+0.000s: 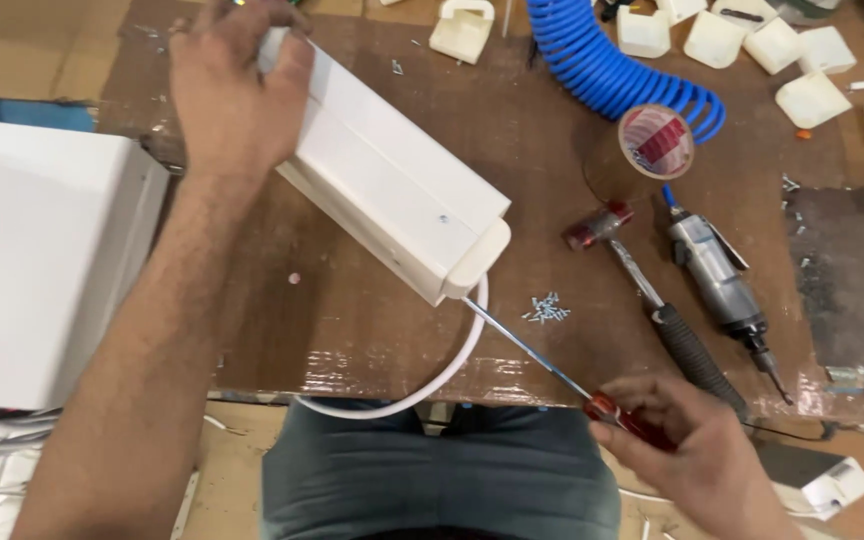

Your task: The person attaches a small white plastic cover to the end of a white electrical box using a screwdriver and screws. They repeat the process on a second box, securing the cover with multiple screws.

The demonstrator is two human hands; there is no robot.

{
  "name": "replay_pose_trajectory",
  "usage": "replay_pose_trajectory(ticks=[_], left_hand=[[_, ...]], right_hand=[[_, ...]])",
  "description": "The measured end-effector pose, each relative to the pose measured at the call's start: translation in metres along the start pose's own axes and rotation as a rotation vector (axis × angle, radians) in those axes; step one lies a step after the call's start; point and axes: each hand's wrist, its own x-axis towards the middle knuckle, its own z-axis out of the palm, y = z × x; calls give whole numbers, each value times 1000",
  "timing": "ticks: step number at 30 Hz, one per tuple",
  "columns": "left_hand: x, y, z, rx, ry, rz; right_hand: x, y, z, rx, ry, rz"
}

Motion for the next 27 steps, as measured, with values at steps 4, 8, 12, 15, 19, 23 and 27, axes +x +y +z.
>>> replay_pose_trajectory(ticks=[4,8,12,15,19,23,27], left_hand=[[-11,-24,11,-16,54,119],[-6,-10,8,-21,31,126],[-5,-10,5,-46,-32,47],[-15,-21,4,-38,-3,53],[-7,-10,13,-222,50,25],[-2,-7,7,-215,43,20],[-7,-7,6,63,57,93]], right_hand=[[-17,-15,21,-974,505,-512],[-3,23,-12,-486,266,-246],[-6,-3,-4,115,-58,116],[-12,-30,24,-432,218,-368],[-9,3,14,-784,397,-733],[-4,28,-19,230,-105,122],[-10,-23,18,-142,71,-224]])
